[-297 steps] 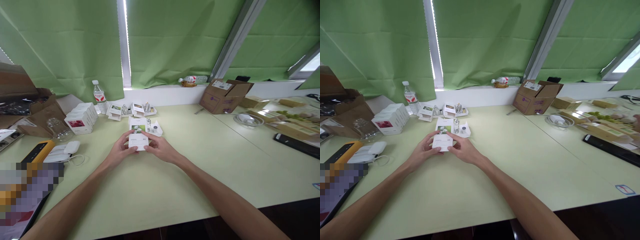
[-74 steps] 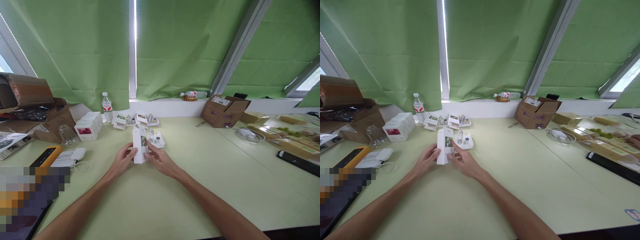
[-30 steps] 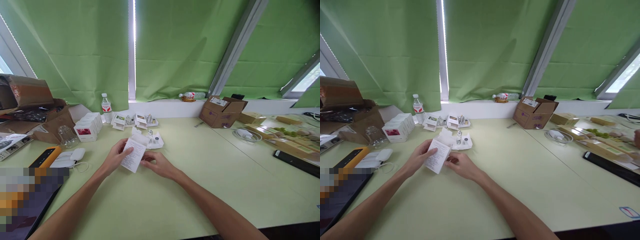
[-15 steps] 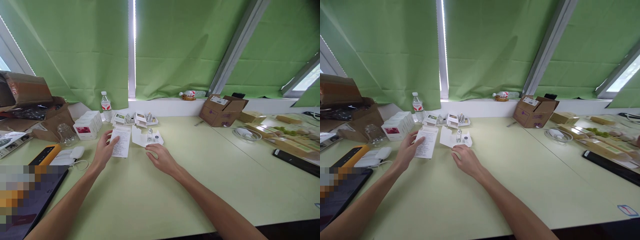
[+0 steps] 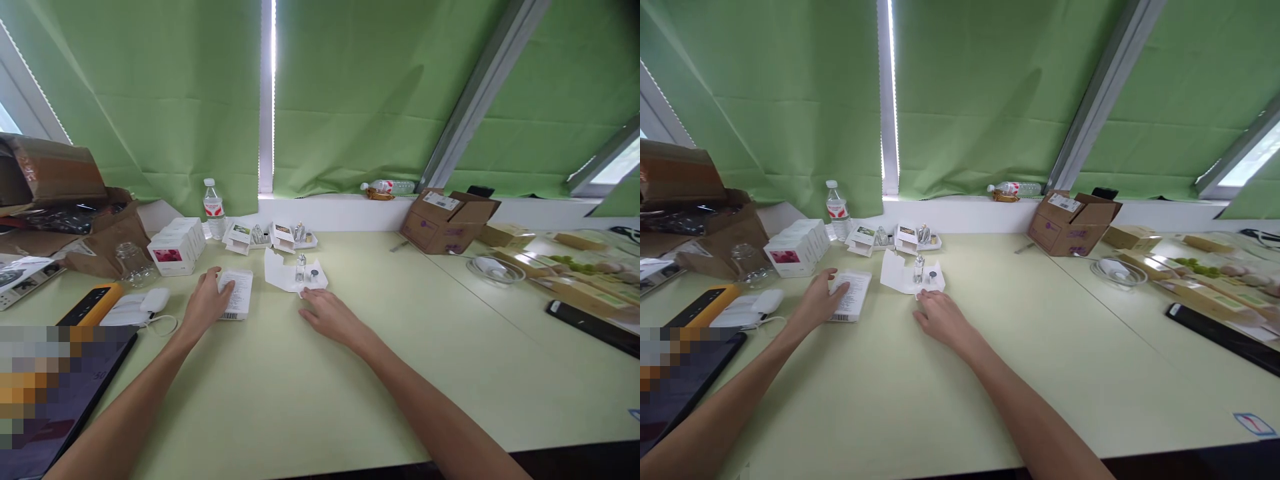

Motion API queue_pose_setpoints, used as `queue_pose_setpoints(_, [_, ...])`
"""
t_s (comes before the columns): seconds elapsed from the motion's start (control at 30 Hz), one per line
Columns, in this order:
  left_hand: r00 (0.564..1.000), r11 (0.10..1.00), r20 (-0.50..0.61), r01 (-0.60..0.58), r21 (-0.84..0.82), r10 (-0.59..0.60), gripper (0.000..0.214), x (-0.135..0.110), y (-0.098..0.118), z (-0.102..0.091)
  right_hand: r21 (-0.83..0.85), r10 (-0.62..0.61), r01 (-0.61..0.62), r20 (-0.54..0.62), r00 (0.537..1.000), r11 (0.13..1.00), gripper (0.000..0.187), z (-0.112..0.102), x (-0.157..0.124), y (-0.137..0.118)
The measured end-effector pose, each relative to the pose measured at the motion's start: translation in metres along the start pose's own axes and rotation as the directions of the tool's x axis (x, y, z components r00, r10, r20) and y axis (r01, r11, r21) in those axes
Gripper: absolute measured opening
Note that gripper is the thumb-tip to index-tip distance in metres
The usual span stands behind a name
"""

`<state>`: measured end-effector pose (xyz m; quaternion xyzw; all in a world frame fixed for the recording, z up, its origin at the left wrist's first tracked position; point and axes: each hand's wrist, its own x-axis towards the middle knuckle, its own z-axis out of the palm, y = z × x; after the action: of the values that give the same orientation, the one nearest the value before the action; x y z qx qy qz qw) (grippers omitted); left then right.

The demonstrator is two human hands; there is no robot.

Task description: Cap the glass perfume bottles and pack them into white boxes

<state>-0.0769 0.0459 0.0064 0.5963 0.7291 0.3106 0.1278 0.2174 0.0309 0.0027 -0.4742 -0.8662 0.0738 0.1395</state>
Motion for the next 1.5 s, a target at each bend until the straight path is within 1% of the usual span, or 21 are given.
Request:
queue_pose_setpoints(0.07, [1.000, 0.999, 0.017, -0.006, 0.044, 0.005, 0.058, -0.003, 0.001, 0.000, 0.012, 0.000, 0.000, 0.017, 1.000, 1.000, 0.036, -0.003, -0.001, -0.002])
queue_pose_setpoints(0.13, [0.999, 0.996, 0.006, -0.035, 0.085, 0.034, 0.056, -0.007, 0.004, 0.001, 0.022, 0.015, -0.016, 0.027, 1.000, 1.000, 0.030, -0.007, -0.002, -0.004])
queue_pose_setpoints(0.2, [0.993, 0.987, -0.037, -0.107, 0.117, 0.112, 0.054, -0.011, 0.007, 0.003, 0.020, 0.039, -0.040, 0.039, 0.998, 0.999, 0.024, -0.011, -0.003, -0.005])
queue_pose_setpoints(0.27, [0.964, 0.965, -0.107, -0.228, 0.132, 0.243, 0.049, -0.015, 0.012, 0.006, 0.008, 0.056, -0.057, 0.049, 0.997, 0.998, 0.021, -0.015, -0.004, -0.006])
queue_pose_setpoints(0.3, [0.937, 0.942, -0.135, -0.305, 0.137, 0.323, 0.046, -0.018, 0.015, 0.008, 0.001, 0.054, -0.054, 0.055, 0.997, 0.999, 0.023, -0.017, -0.004, -0.007])
queue_pose_setpoints(0.37, [0.859, 0.871, -0.159, -0.467, 0.151, 0.487, 0.039, -0.026, 0.023, 0.012, -0.009, 0.030, -0.030, 0.066, 0.997, 1.000, 0.030, -0.020, -0.006, -0.008])
queue_pose_setpoints(0.47, [0.730, 0.732, -0.083, -0.662, 0.161, 0.678, 0.032, -0.041, 0.037, 0.022, -0.005, -0.030, 0.030, 0.077, 0.997, 1.000, 0.035, -0.025, -0.008, -0.011])
queue_pose_setpoints(0.57, [0.631, 0.619, 0.035, -0.769, 0.161, 0.775, 0.032, -0.056, 0.049, 0.033, 0.025, -0.068, 0.067, 0.085, 0.994, 0.997, 0.035, -0.029, -0.010, -0.015])
queue_pose_setpoints(0.6, [0.606, 0.592, 0.068, -0.792, 0.152, 0.793, 0.033, -0.060, 0.052, 0.037, 0.040, -0.075, 0.072, 0.092, 0.993, 0.997, 0.036, -0.029, -0.010, -0.015])
queue_pose_setpoints(0.67, [0.567, 0.553, 0.121, -0.823, 0.126, 0.815, 0.038, -0.067, 0.054, 0.045, 0.083, -0.083, 0.074, 0.110, 0.990, 0.994, 0.035, -0.031, -0.012, -0.016])
queue_pose_setpoints(0.7, [0.557, 0.546, 0.139, -0.831, 0.109, 0.819, 0.041, -0.069, 0.055, 0.048, 0.114, -0.084, 0.070, 0.121, 0.989, 0.991, 0.035, -0.032, -0.013, -0.016])
queue_pose_setpoints(0.77, [0.559, 0.555, 0.159, -0.829, 0.071, 0.814, 0.049, -0.072, 0.055, 0.054, 0.188, -0.083, 0.055, 0.144, 0.986, 0.981, 0.034, -0.034, -0.014, -0.014])
queue_pose_setpoints(0.83, [0.581, 0.585, 0.167, -0.811, 0.032, 0.796, 0.053, -0.073, 0.054, 0.058, 0.250, -0.065, 0.022, 0.166, 0.984, 0.968, 0.035, -0.038, -0.013, -0.010])
queue_pose_setpoints(0.9, [0.607, 0.617, 0.178, -0.787, -0.002, 0.775, 0.055, -0.074, 0.054, 0.059, 0.243, 0.013, -0.052, 0.161, 0.987, 0.969, 0.039, -0.043, -0.012, -0.006])
queue_pose_setpoints(0.97, [0.621, 0.637, 0.203, -0.770, -0.020, 0.757, 0.057, -0.075, 0.054, 0.059, 0.152, 0.149, -0.159, 0.079, 0.986, 0.975, 0.042, -0.047, -0.010, -0.001])
queue_pose_setpoints(1.0, [0.622, 0.642, 0.220, -0.767, -0.023, 0.751, 0.057, -0.075, 0.055, 0.058, 0.109, 0.212, -0.213, 0.025, 0.977, 0.971, 0.041, -0.048, -0.009, 0.000])
queue_pose_setpoints(1.1, [0.613, 0.642, 0.280, -0.766, -0.018, 0.739, 0.057, -0.076, 0.056, 0.055, 0.058, 0.316, -0.312, -0.079, 0.945, 0.948, 0.029, -0.047, -0.006, 0.001])
queue_pose_setpoints(1.13, [0.609, 0.641, 0.299, -0.767, -0.013, 0.735, 0.057, -0.076, 0.056, 0.054, 0.053, 0.330, -0.326, -0.094, 0.939, 0.944, 0.030, -0.044, -0.006, -0.001])
queue_pose_setpoints(1.23, [0.603, 0.638, 0.329, -0.770, 0.002, 0.727, 0.060, -0.076, 0.057, 0.052, -0.022, 0.344, -0.350, -0.138, 0.929, 0.936, 0.043, -0.033, -0.002, -0.007])
queue_pose_setpoints(1.37, [0.585, 0.626, 0.334, -0.780, -0.020, 0.739, 0.061, -0.077, 0.063, 0.048, -0.166, 0.310, -0.339, -0.177, 0.934, 0.926, 0.053, -0.017, 0.004, -0.016])
queue_pose_setpoints(1.5, [0.567, 0.616, 0.335, -0.785, -0.058, 0.753, 0.056, -0.080, 0.070, 0.043, -0.235, 0.335, -0.379, -0.209, 0.919, 0.895, 0.061, -0.009, 0.012, -0.024])
